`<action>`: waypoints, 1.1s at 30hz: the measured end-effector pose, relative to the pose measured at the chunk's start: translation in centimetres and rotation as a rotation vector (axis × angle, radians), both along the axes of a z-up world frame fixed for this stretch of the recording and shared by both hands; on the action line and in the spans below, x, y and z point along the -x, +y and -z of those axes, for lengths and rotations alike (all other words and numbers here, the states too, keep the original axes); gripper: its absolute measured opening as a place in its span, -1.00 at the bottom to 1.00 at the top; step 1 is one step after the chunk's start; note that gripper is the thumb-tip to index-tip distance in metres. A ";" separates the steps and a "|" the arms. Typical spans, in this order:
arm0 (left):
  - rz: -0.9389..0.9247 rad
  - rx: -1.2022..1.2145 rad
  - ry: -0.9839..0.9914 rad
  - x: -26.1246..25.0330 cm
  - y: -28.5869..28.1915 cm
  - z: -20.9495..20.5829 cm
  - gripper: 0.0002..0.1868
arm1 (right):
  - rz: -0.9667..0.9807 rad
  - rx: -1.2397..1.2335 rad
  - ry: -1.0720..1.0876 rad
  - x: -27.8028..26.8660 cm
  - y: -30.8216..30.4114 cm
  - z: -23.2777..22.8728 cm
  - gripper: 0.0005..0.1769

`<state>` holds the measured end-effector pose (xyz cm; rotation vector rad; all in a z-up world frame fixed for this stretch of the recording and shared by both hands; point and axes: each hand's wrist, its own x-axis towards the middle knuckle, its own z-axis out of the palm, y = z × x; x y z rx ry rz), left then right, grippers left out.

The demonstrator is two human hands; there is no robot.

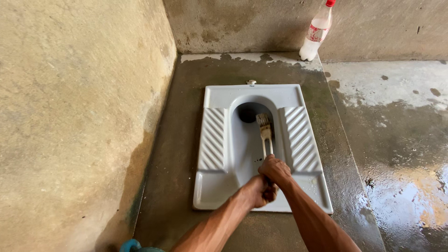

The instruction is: The person scrubs a squat toilet using a long-handled brush.

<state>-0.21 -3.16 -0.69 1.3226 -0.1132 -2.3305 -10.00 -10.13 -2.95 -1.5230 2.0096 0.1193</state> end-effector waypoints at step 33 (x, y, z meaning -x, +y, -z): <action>0.061 0.130 0.032 -2.7 -2.1 0.3 -0.58 | -0.195 0.054 -0.025 -0.2 -1.5 4.8 -0.70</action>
